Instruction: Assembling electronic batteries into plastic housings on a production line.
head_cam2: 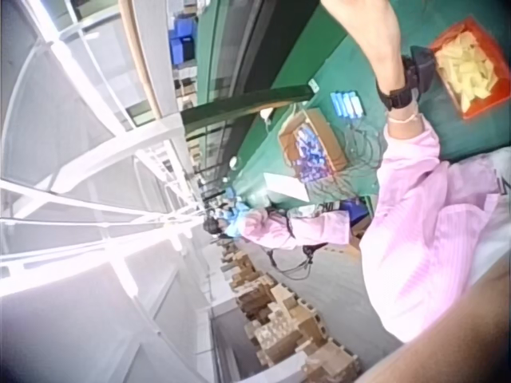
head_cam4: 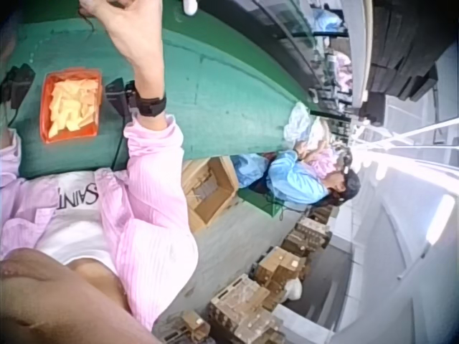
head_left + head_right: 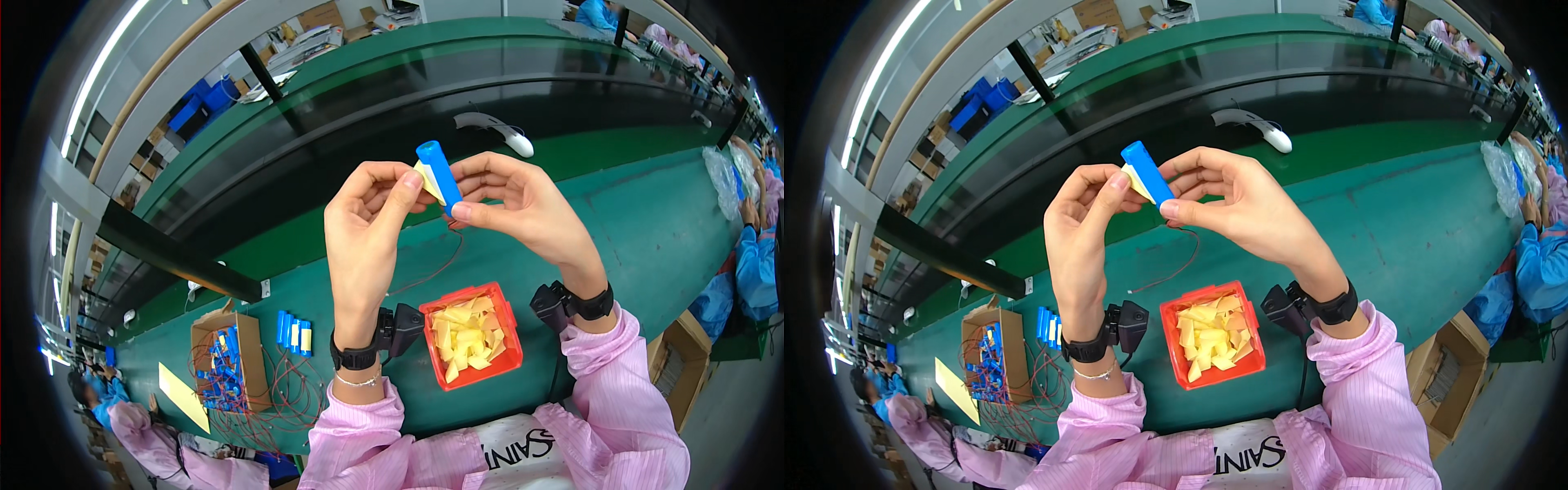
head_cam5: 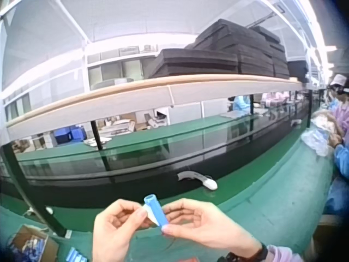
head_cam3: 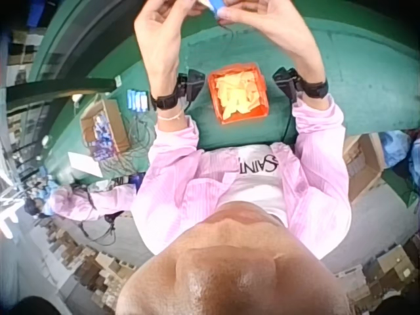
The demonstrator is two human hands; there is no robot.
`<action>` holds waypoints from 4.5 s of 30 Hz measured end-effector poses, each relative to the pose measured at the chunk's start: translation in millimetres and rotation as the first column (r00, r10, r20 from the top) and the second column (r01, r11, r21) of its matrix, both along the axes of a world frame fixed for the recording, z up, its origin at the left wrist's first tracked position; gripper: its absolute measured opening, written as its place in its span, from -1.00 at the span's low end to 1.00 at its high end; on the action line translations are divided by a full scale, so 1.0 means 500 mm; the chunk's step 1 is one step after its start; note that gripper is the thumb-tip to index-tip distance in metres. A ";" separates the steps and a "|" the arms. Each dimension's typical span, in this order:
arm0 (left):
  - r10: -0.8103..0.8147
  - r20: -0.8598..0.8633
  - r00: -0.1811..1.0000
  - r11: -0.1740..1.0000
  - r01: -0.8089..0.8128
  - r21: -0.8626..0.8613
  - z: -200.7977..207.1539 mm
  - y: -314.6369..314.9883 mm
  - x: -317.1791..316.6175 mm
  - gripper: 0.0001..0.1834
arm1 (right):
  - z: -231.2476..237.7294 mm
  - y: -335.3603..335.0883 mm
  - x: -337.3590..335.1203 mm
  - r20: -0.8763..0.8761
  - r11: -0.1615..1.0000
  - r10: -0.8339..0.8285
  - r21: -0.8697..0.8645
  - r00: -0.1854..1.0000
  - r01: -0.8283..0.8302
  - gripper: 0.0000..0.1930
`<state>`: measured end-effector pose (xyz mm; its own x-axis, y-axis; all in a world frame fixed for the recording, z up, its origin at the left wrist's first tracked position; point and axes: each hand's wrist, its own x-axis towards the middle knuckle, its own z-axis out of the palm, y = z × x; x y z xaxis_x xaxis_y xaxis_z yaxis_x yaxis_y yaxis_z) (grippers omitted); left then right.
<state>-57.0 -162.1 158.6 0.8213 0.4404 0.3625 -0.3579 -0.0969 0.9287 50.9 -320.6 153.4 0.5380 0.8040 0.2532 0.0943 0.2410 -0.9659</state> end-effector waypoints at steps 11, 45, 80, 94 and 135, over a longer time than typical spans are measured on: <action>-0.183 -0.063 0.981 0.980 0.188 0.072 0.003 0.045 -0.028 -0.89 | 0.028 -0.056 0.055 -0.193 0.992 0.126 0.032 0.973 -0.123 -0.52; 0.913 -0.398 0.090 0.073 -0.996 -0.058 -0.380 0.686 -0.056 -0.39 | 0.026 -0.094 0.089 0.023 0.915 -0.334 0.250 0.942 0.317 -0.59; 0.214 -0.143 0.966 0.817 -0.096 0.568 0.012 0.041 0.032 -0.50 | 0.038 -0.073 -0.004 0.495 0.950 -0.285 0.032 0.821 0.310 -0.80; 0.316 0.042 0.948 0.823 -0.296 0.486 0.008 0.040 0.038 -0.52 | 0.005 -0.007 -0.034 0.445 0.874 -0.464 0.090 0.766 0.478 -0.82; 0.275 -0.063 0.959 0.914 -0.241 0.327 0.012 0.057 0.020 -0.58 | -0.022 0.029 -0.025 0.624 0.801 -0.591 0.379 0.511 0.463 -0.85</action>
